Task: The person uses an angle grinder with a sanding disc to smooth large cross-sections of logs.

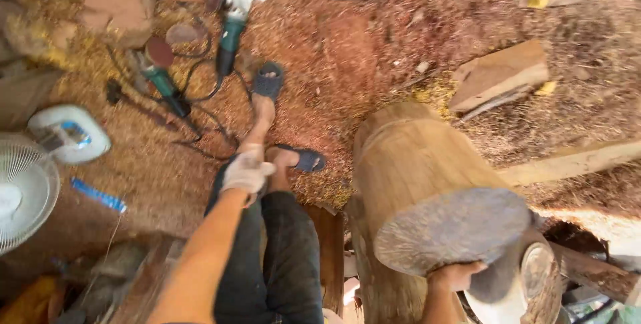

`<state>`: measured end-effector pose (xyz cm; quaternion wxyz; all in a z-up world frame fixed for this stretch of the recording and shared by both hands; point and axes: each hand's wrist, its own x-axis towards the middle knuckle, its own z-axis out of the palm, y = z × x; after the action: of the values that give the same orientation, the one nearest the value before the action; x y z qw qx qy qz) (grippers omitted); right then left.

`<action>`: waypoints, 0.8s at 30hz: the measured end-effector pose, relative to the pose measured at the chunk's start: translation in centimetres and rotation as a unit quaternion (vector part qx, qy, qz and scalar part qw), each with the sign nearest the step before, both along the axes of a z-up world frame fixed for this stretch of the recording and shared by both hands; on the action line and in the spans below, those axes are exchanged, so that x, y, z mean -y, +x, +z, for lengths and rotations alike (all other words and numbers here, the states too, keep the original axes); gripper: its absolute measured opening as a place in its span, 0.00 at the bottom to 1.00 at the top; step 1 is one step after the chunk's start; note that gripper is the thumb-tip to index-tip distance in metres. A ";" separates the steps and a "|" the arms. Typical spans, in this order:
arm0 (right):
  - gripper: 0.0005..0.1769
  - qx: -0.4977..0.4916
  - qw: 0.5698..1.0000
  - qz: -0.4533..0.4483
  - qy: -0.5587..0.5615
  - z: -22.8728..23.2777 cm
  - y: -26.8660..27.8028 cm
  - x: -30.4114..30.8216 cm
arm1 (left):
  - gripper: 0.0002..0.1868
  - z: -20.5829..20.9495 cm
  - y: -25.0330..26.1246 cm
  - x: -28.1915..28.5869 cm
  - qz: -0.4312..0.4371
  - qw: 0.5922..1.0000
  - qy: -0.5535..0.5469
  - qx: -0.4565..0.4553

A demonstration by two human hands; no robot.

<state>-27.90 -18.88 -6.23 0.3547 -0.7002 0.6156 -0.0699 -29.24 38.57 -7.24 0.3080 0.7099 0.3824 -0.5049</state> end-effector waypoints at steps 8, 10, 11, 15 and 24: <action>0.45 -0.098 0.987 -0.010 -0.126 0.8 0.6 -8.0 | 0.48 2.2 4.5 -1.6 -0.089 0.990 -0.012 -0.108; 0.43 -0.056 0.988 0.073 -0.121 1.9 1.7 -9.2 | 0.48 1.6 4.6 -0.6 -0.107 0.985 0.003 -0.132; 0.43 -0.051 0.990 0.055 -0.123 1.8 1.7 -9.5 | 0.48 1.3 5.4 -0.1 -0.124 0.984 0.003 -0.125; 0.40 -0.164 0.979 0.012 -0.118 3.1 3.0 -10.3 | 0.47 0.7 7.8 3.9 -0.172 0.977 -0.009 -0.126; 0.36 -0.150 0.983 0.042 -0.096 2.0 0.2 -5.2 | 0.45 1.6 19.5 16.8 -0.302 0.951 0.065 -0.006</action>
<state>-27.71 -13.63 -4.19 0.1924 -0.7590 0.6219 -0.0080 -9.73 21.77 -5.66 0.0920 0.8078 0.1843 -0.5523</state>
